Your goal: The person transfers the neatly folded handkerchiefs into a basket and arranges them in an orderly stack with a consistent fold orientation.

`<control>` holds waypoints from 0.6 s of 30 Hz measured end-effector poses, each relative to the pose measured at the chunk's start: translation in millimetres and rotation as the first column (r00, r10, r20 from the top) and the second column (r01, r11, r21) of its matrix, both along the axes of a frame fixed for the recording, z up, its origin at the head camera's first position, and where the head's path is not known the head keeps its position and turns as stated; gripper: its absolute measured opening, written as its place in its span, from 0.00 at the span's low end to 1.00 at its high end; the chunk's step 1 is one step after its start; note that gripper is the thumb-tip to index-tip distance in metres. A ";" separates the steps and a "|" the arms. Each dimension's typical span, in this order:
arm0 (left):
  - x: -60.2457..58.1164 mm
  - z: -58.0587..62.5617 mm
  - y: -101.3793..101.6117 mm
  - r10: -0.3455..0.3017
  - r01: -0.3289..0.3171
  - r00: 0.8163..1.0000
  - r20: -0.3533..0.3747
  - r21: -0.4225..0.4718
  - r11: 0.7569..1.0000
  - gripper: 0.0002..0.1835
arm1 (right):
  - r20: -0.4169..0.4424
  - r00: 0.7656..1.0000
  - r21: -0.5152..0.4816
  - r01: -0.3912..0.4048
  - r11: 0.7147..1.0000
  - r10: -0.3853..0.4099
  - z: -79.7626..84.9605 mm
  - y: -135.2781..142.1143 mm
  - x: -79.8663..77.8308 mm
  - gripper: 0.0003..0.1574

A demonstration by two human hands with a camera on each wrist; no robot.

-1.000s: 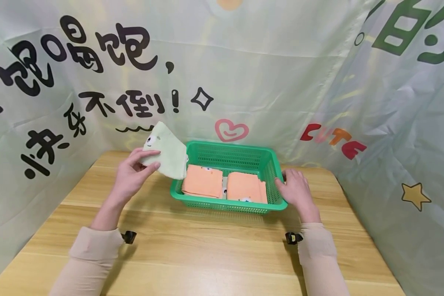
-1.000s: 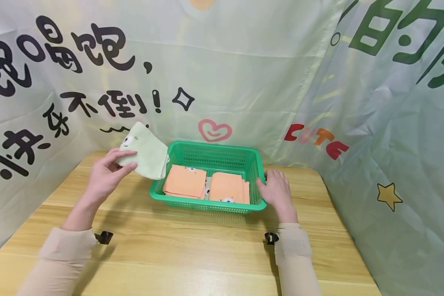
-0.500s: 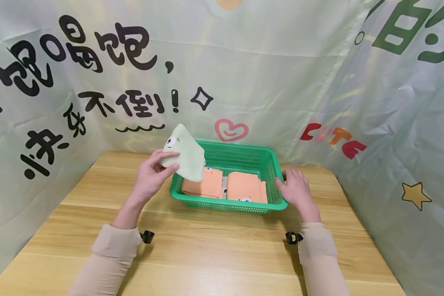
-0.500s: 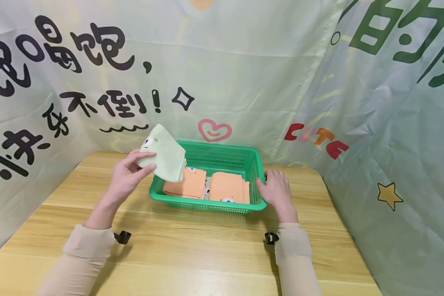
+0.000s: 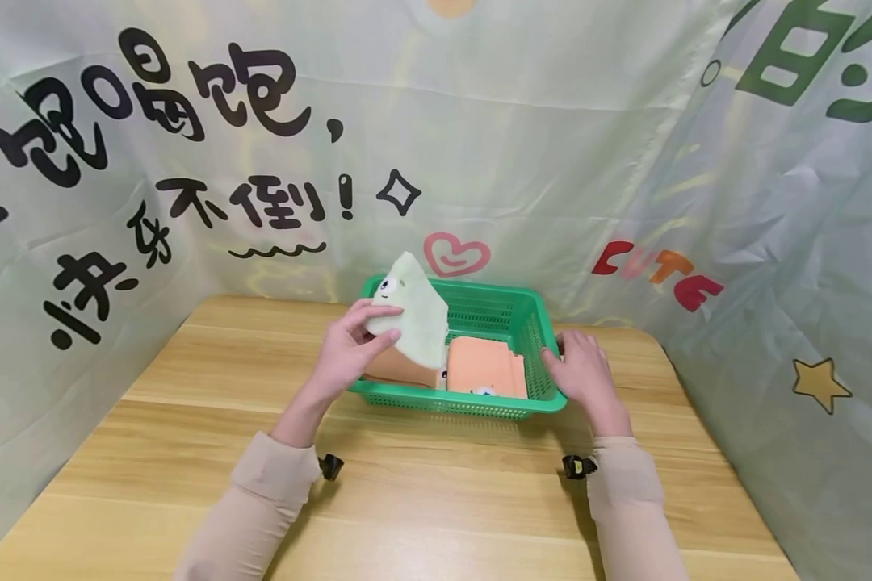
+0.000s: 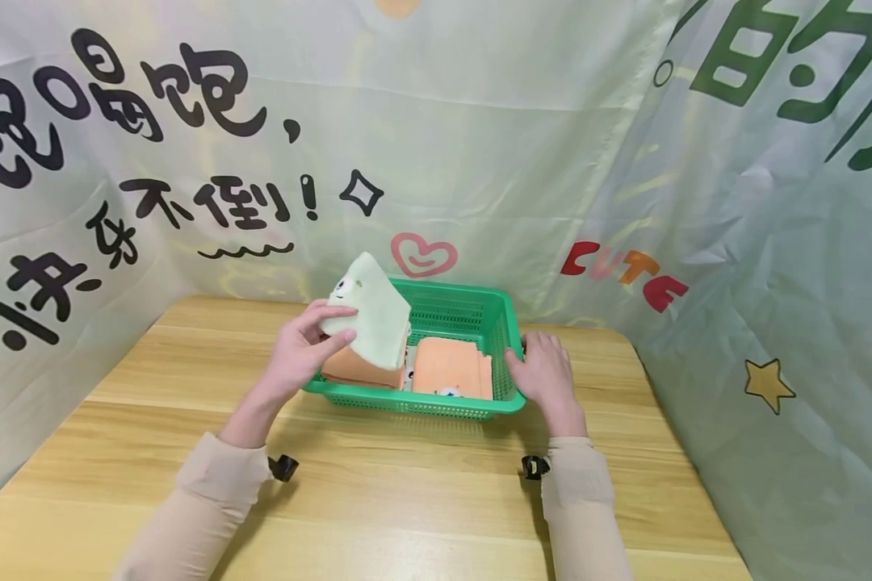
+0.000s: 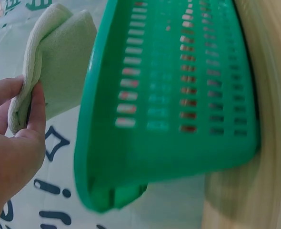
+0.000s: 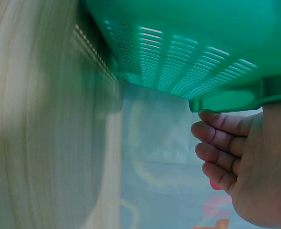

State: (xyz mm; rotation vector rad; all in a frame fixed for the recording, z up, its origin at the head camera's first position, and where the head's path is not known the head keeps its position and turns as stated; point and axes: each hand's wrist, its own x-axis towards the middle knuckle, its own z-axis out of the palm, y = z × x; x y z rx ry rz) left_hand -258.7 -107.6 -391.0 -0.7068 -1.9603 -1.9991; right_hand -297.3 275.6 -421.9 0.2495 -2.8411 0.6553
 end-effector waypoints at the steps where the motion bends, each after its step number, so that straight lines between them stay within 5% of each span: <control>1: -0.7 -0.6 3.8 -0.007 0.007 1.000 -0.002 -0.006 1.000 0.17 | -0.001 1.000 -0.001 0.000 1.000 0.000 -0.1 0.1 -0.2 0.23; 18: -14.8 -14.9 67.5 -0.106 0.107 0.992 0.061 -0.002 0.994 0.16 | 0.004 1.000 0.003 -0.001 1.000 0.001 -0.7 0.4 -1.0 0.24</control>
